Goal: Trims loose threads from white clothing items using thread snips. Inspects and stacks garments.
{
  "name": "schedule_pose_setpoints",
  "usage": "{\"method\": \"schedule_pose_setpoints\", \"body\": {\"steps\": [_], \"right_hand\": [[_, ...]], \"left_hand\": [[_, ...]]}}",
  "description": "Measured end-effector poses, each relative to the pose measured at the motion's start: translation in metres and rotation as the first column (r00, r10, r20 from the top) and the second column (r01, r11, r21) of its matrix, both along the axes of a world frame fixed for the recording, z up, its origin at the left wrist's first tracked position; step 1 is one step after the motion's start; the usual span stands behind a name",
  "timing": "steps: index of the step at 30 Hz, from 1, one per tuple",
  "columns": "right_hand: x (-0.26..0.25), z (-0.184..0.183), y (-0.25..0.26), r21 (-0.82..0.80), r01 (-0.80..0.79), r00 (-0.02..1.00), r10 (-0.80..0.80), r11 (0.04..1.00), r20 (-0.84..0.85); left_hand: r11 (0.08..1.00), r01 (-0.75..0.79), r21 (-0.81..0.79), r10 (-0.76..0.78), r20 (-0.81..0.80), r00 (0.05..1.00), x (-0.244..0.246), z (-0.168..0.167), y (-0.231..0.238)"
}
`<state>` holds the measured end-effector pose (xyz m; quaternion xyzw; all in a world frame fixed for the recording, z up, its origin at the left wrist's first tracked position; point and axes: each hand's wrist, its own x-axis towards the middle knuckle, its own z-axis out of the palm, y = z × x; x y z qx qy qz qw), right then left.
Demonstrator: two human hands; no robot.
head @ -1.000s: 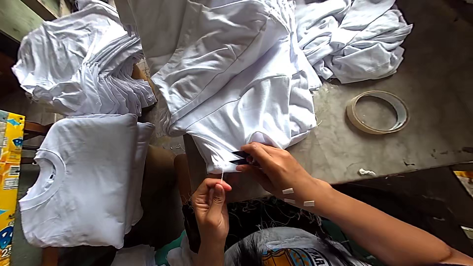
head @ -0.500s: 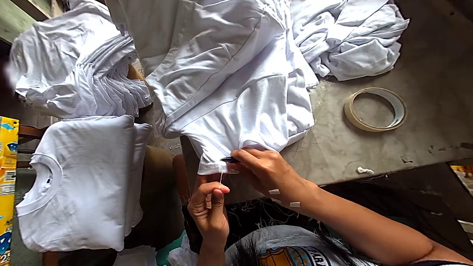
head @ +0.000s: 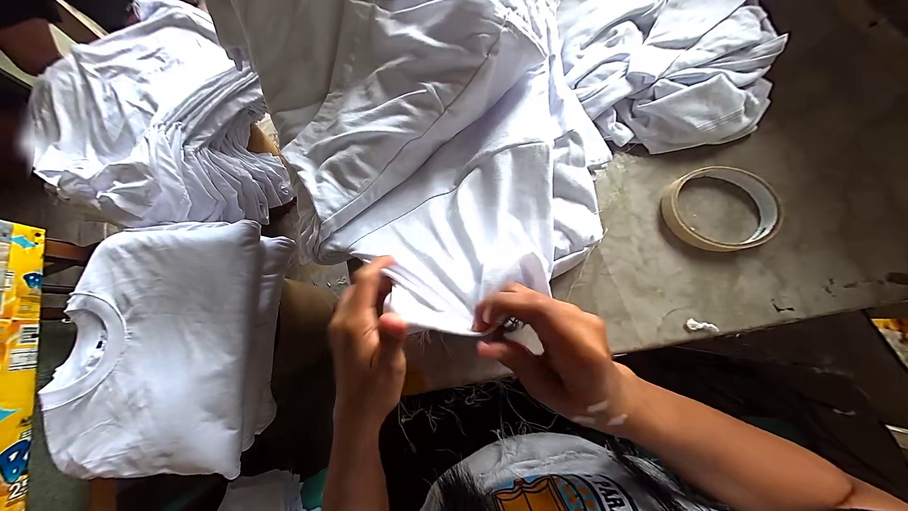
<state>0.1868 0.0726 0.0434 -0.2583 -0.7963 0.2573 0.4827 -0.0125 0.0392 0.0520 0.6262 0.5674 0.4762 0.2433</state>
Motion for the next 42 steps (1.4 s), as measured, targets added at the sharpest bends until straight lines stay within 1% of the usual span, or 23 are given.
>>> {"method": "schedule_pose_setpoints", "body": {"steps": [1,2,3,5,7,9,11,14,17,19,21,24,26,27,28,29,30,32,34,36,38,40,42], "right_hand": [[0.003,0.002,-0.005,-0.006,-0.011,0.999,0.01,1.0,-0.046],[0.007,0.002,-0.008,0.004,-0.005,0.997,0.006,1.0,-0.073],[0.012,0.003,-0.01,0.025,0.017,0.997,-0.016,1.0,-0.075],[0.025,0.0,-0.008,0.081,0.098,0.995,-0.099,0.992,0.01],[0.039,-0.008,0.0,0.082,0.178,0.964,-0.19,0.981,0.188],[0.049,-0.018,0.014,0.082,0.232,0.895,-0.246,0.969,0.372],[0.057,-0.028,0.028,0.107,0.26,0.846,-0.28,0.96,0.453],[0.065,-0.024,0.035,0.238,0.271,0.878,-0.341,0.933,0.337],[0.06,-0.006,0.029,0.296,0.208,0.937,-0.277,0.932,0.214],[0.053,0.006,0.027,0.329,0.167,0.956,-0.235,0.93,0.179],[0.052,0.018,0.029,0.364,0.163,0.965,-0.225,0.917,0.137],[0.065,0.039,0.04,0.421,0.276,0.939,-0.337,0.864,0.076],[0.064,0.044,0.049,0.42,0.358,0.904,-0.423,0.833,0.068],[0.058,0.043,0.053,0.385,0.396,0.878,-0.467,0.834,0.107],[0.049,0.039,0.057,0.332,0.438,0.834,-0.515,0.836,0.196],[0.039,0.032,0.063,0.265,0.465,0.775,-0.534,0.844,0.339],[0.032,0.022,0.07,0.165,0.465,0.718,-0.48,0.87,0.504],[0.024,0.008,0.081,0.021,0.465,0.631,-0.348,0.885,0.693],[0.025,0.008,0.079,0.043,0.451,0.621,-0.348,0.891,0.702],[0.029,0.006,0.072,0.073,0.451,0.666,-0.39,0.89,0.637],[0.027,0.007,0.06,0.064,0.449,0.737,-0.409,0.891,0.538],[0.015,0.007,0.039,0.042,0.399,0.819,-0.377,0.916,0.433],[0.003,0.004,0.017,-0.023,0.299,0.898,-0.273,0.954,0.345]], "left_hand": [[0.983,0.183,-0.026,-0.177,0.15,0.973,-0.001,0.007,0.012],[0.943,0.333,-0.002,-0.315,0.324,0.892,-0.003,0.013,0.026],[0.922,0.383,0.06,-0.363,0.481,0.798,-0.008,0.018,0.04],[0.972,0.189,0.14,-0.233,0.685,0.69,-0.024,0.022,0.067],[0.999,-0.032,-0.002,0.024,0.713,0.701,-0.036,0.017,0.091],[0.989,-0.097,-0.113,0.146,0.615,0.775,-0.036,0.011,0.093],[0.989,-0.123,-0.085,0.147,0.429,0.891,-0.023,0.01,0.073],[0.99,-0.07,0.124,0.056,0.116,0.992,0.005,-0.001,0.038],[0.952,0.014,0.307,0.024,-0.118,0.993,0.049,-0.013,0.018],[0.931,0.01,0.366,0.075,-0.218,0.973,0.075,-0.012,0.022],[0.912,-0.097,0.399,0.195,-0.213,0.957,0.074,-0.011,0.033],[0.868,-0.326,0.375,0.404,-0.151,0.902,0.029,-0.007,0.041],[0.835,-0.394,0.384,0.431,-0.011,0.902,0.017,-0.01,0.038],[0.863,-0.366,0.347,0.329,0.162,0.93,0.02,-0.011,0.034],[0.927,-0.272,0.257,0.158,0.388,0.908,0.026,-0.011,0.03],[0.973,-0.157,0.167,0.023,0.61,0.792,0.032,-0.011,0.027],[0.992,-0.087,0.086,-0.01,0.766,0.643,0.037,-0.011,0.026],[0.997,-0.059,-0.04,0.06,0.91,0.409,0.038,-0.012,0.027],[0.995,-0.071,-0.069,0.089,0.932,0.351,0.036,-0.014,0.025],[0.999,-0.043,0.023,-0.006,0.935,0.356,0.033,-0.018,0.02],[0.996,-0.049,0.076,-0.045,0.885,0.464,0.03,-0.02,0.017],[0.981,-0.18,0.067,0.05,0.817,0.575,0.031,-0.022,0.014],[0.967,-0.244,0.073,0.109,0.747,0.656,0.029,-0.023,0.007]]}}
